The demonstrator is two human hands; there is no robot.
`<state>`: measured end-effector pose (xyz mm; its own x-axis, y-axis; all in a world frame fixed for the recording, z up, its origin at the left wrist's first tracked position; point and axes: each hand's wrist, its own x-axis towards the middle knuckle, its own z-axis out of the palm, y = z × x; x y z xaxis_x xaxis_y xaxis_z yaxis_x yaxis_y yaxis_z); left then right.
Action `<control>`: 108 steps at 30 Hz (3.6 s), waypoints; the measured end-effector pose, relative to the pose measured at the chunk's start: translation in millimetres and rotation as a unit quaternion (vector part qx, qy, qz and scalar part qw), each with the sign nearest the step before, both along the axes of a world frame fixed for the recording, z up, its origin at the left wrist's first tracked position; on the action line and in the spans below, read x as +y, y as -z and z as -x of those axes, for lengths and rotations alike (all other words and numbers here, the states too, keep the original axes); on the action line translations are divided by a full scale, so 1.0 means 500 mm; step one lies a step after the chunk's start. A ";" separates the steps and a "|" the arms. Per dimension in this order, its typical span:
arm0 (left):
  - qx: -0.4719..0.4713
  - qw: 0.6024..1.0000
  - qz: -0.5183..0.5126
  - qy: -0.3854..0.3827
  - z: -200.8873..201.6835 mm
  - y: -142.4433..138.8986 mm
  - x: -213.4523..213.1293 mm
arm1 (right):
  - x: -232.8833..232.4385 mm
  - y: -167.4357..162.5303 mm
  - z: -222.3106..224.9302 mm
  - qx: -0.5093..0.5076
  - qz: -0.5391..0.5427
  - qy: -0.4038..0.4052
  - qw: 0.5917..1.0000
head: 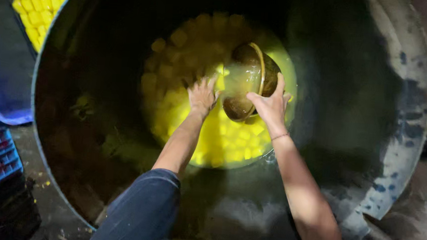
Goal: The person washes yellow tofu blocks in a large vat of water, pressing them under the water and scooping them with a metal bowl. They lift the blocks out, squeeze them briefly, and place them into blue plastic crates beside the vat, repeating the transfer.
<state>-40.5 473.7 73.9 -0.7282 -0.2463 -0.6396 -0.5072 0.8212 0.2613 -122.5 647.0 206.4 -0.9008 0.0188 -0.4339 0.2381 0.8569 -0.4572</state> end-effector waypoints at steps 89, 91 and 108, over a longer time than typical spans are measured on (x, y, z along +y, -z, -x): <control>-0.062 0.991 -0.097 0.066 0.048 -0.036 -0.059 | 0.044 0.002 0.065 -0.133 0.038 0.062 0.988; -0.027 0.993 -0.097 0.056 0.066 -0.101 -0.066 | 0.055 0.008 0.071 -0.149 0.060 0.073 0.984; 0.394 0.883 -0.195 0.162 -0.336 -0.688 -0.152 | 0.050 -0.369 -0.110 -0.146 0.425 0.081 0.890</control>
<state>127.5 397.7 418.0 -0.9770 0.1845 0.1068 0.2036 0.6590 0.7241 -67.5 672.0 390.8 -0.7630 -0.3082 -0.5683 0.5420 0.1741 -0.8221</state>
